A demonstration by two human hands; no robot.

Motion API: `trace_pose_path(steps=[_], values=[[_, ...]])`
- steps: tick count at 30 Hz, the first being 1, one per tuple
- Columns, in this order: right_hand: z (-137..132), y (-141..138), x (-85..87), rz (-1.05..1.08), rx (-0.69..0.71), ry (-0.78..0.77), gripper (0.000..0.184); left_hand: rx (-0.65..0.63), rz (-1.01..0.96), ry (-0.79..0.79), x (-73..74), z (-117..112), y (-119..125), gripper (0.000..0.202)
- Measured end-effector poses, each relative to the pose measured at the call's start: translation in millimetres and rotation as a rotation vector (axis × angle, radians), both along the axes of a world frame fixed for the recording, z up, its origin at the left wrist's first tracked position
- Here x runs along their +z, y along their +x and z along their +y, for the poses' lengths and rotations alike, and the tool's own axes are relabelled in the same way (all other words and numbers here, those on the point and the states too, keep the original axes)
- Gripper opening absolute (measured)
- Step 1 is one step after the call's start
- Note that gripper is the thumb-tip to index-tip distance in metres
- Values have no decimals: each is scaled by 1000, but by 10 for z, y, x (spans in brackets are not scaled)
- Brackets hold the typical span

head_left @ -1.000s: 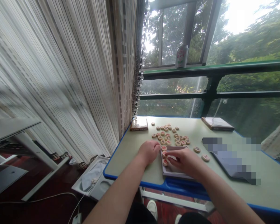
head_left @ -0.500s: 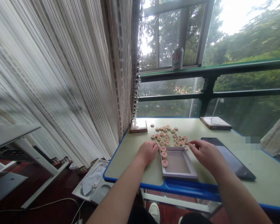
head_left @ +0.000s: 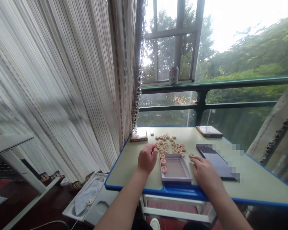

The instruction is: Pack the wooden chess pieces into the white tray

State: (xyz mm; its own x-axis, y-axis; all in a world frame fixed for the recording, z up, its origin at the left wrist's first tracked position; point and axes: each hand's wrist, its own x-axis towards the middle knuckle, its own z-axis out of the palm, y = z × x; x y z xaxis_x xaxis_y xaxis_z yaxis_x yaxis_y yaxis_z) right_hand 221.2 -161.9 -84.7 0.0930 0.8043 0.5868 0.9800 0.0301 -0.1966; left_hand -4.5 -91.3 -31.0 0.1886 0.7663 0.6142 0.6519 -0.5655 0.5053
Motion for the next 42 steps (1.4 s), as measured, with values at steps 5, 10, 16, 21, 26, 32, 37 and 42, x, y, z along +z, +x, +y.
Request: trace_pose_path(steps=[5, 10, 16, 21, 26, 32, 37, 42], values=[[52, -19, 20, 52, 61, 3, 33, -45, -239, -269, 74, 120, 110, 25], [123, -27, 32, 133, 94, 24, 31, 134, -229, -244, -47, 295, 63, 24], [35, -39, 128, 354, 223, 80, 19, -19, 45, -151, -147, 212, 57, 26], [-56, -172, 224, 343, 364, 83, 17, 31, 4, -216, -149, 214, 68, 28], [-63, -219, 247, 244, 463, 52, 14, 39, 4, -256, -163, 237, 45, 29], [85, -159, 487, 246, 555, -142, 15, 36, 30, -306, -158, 231, 51, 27], [553, -74, 681, 393, 491, -194, 22, 55, 59, -322, -170, 262, 60, 26], [983, -106, 576, 363, 410, -43, 20, 79, 90, -333, -185, 283, 69, 25]])
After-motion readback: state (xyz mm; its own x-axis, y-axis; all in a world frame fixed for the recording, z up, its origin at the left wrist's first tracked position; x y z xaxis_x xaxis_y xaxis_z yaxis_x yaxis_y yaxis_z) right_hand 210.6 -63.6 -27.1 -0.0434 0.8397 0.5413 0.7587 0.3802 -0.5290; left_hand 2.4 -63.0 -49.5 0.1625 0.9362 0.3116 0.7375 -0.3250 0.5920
